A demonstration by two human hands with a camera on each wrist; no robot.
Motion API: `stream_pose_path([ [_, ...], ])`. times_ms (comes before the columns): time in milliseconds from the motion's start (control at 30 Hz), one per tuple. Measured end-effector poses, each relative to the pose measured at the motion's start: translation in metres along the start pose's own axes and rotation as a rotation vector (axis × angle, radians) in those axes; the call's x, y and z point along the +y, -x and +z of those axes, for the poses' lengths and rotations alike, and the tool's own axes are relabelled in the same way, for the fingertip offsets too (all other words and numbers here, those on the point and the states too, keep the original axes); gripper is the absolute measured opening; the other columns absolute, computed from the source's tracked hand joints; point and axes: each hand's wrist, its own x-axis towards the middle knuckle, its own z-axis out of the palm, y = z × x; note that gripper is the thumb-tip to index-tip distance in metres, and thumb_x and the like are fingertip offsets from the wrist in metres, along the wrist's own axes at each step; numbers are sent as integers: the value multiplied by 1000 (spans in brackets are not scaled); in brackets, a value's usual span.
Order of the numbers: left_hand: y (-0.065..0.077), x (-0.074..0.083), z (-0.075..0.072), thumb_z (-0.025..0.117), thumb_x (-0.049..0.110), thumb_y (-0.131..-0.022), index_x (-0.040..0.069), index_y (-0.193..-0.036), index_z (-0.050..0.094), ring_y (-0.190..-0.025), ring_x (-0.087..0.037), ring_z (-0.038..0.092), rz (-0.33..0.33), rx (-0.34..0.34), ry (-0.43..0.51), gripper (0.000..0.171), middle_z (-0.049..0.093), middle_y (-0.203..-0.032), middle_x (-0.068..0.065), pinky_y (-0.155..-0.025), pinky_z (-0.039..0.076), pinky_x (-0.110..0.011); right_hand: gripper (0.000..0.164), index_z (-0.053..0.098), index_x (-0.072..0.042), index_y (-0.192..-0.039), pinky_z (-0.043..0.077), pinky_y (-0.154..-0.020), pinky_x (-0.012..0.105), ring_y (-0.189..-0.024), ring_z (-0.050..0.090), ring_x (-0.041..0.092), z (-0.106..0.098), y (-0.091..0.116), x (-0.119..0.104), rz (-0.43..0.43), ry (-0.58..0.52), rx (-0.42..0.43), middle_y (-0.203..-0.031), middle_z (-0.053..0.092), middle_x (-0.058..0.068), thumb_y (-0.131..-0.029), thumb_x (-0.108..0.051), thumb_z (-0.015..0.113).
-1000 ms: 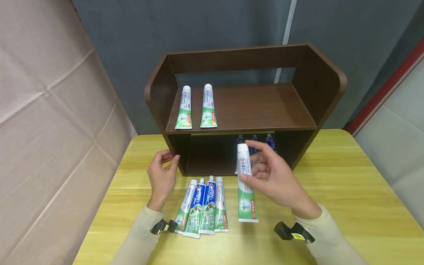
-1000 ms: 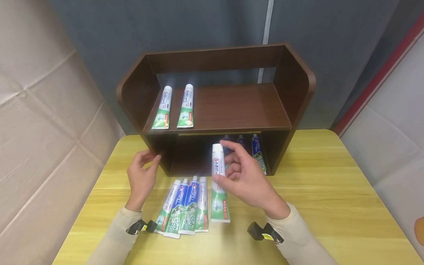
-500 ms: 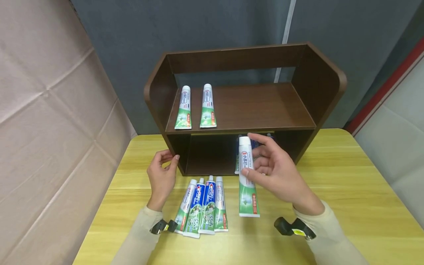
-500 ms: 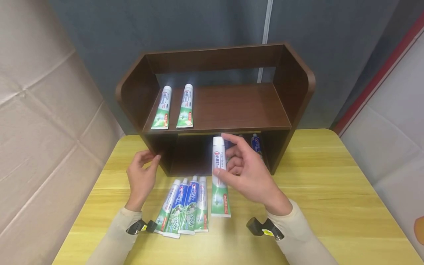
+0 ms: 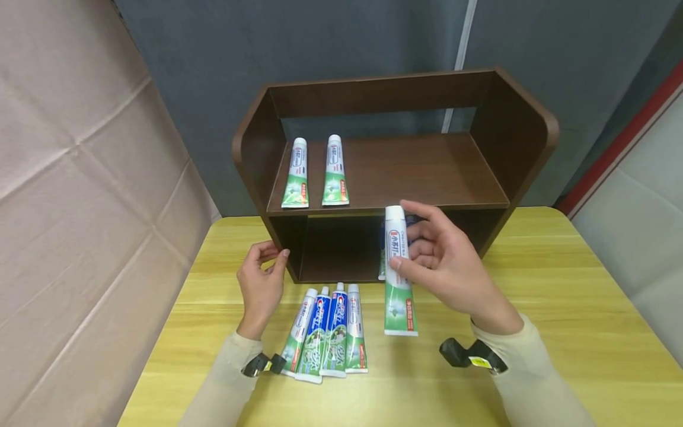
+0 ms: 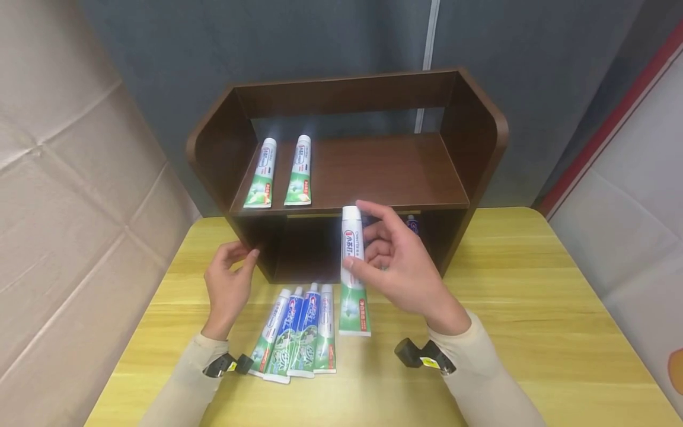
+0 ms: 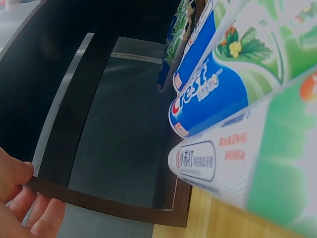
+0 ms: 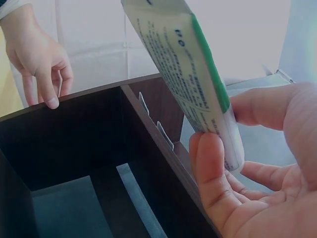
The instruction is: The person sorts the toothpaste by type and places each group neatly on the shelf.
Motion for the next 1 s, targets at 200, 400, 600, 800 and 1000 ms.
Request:
stream_pose_path([
  [200,0,-1,0,78,20,-98,6,-119,70,-101,-21,74,-5,-4,1,26,75,-109,-8,-81,62,-20,80,44,-20,-158,67,-73,32,-81,71,28,0,-8,-6,20,-1,13,-115,65,14,-90,4,79],
  [400,0,-2,1,78,19,-98,5,-120,69,-102,-22,74,-8,-10,20,27,74,-110,-9,-85,65,-47,78,44,-22,-158,67,-76,32,-84,71,29,0,-16,-8,38,5,15,-116,65,15,-92,2,78],
  [600,-1,-2,0,78,20,-98,5,-119,69,-102,-22,74,-12,-8,21,27,75,-110,-9,-86,65,-46,77,43,-23,-158,67,-77,30,-85,71,28,-3,-23,-7,31,13,21,-117,66,14,-93,0,78],
  [800,0,-1,-1,78,20,-98,5,-119,70,-102,-21,74,-16,-11,17,27,75,-110,-9,-85,65,-48,77,42,-23,-159,66,-78,30,-86,71,28,-7,-29,-10,53,18,29,-119,65,15,-94,-2,78],
  [1000,0,-1,-1,79,20,-98,6,-119,70,-101,-22,74,-14,-12,25,27,75,-110,-9,-86,65,-50,77,41,-22,-160,66,-79,29,-87,71,28,-9,-34,-10,56,6,26,-120,65,16,-95,-2,77],
])
